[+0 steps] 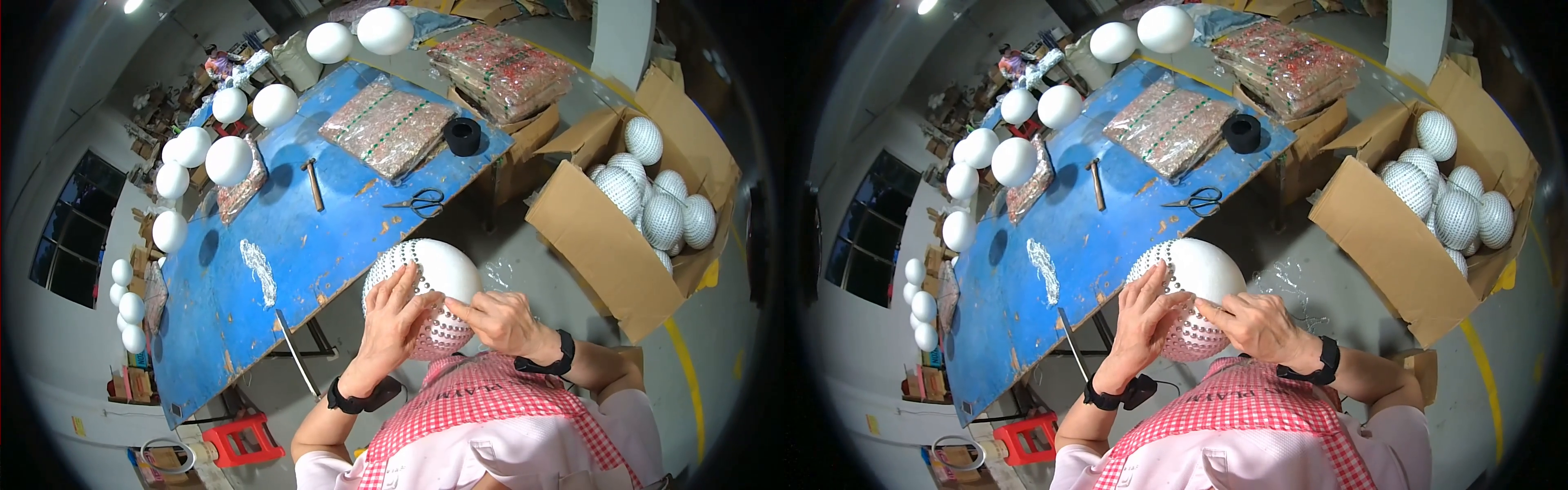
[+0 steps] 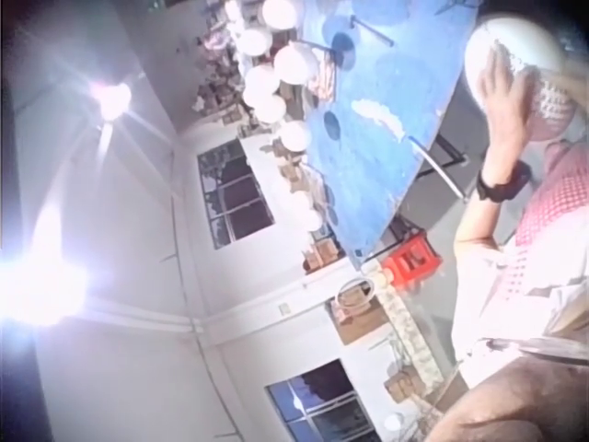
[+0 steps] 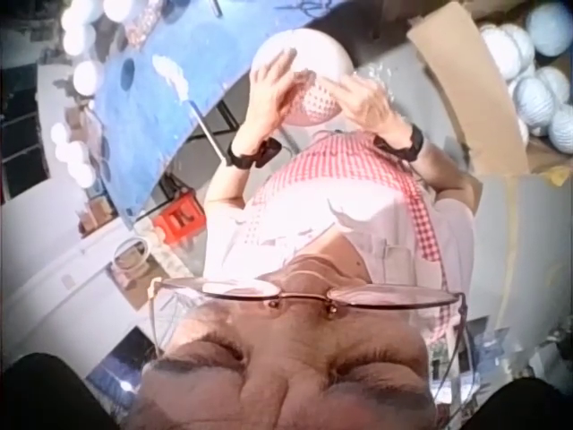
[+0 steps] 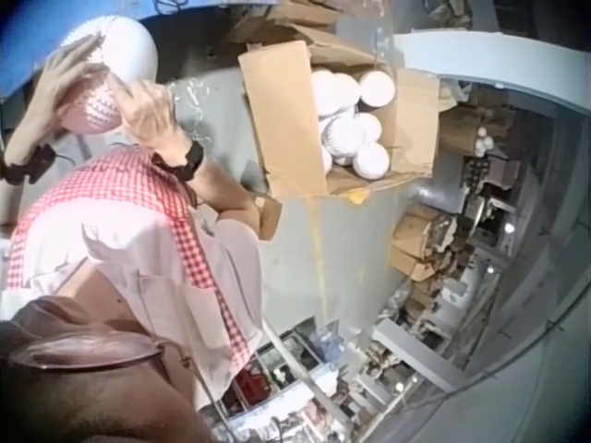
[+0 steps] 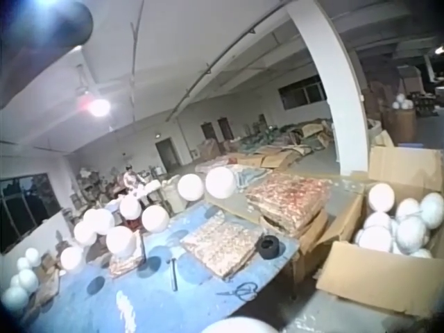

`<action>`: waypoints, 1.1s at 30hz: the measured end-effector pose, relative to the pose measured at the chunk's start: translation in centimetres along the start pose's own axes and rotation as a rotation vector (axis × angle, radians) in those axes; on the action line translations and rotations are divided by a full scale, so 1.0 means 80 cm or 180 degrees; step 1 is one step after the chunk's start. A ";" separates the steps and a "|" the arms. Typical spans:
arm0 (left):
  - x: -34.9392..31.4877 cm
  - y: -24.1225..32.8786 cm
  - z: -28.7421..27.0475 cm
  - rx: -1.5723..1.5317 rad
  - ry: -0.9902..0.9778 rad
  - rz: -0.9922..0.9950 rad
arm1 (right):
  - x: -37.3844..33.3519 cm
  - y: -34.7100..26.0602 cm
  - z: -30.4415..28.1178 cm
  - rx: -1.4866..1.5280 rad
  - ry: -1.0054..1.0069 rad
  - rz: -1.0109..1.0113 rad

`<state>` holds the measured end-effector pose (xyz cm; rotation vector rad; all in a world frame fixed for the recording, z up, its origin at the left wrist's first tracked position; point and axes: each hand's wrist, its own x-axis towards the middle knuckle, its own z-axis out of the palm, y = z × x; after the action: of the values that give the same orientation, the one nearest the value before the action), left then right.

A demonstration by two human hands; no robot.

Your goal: The person wraps a strand of beads around a white sphere, pressing them into the surface, and then uses scissors to cut the strand.

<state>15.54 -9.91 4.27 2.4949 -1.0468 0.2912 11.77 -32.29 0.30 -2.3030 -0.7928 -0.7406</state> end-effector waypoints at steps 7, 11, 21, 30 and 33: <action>0.006 -0.004 -0.001 -0.0003 -0.0260 -0.0004 | 0.000 0.007 0.003 0.0006 0.0071 0.0080; 0.008 -0.015 -0.005 0.0080 -0.0346 -0.0186 | -0.001 0.013 0.007 0.0106 0.0184 0.0080; 0.007 -0.015 -0.019 -0.0303 0.0016 -0.0163 | 0.022 -0.005 -0.003 0.0204 0.0145 0.0021; 0.013 -0.020 -0.022 -0.0406 -0.0088 -0.0213 | 0.026 -0.002 -0.009 -0.0152 -0.0167 -0.0106; 0.015 -0.032 -0.024 -0.0346 -0.0348 -0.0194 | 0.026 -0.001 -0.005 -0.0309 -0.0233 -0.0083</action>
<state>18.14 -8.20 5.64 2.4624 -0.9986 0.0782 12.95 -31.76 1.96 -2.4228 -0.8378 -0.7244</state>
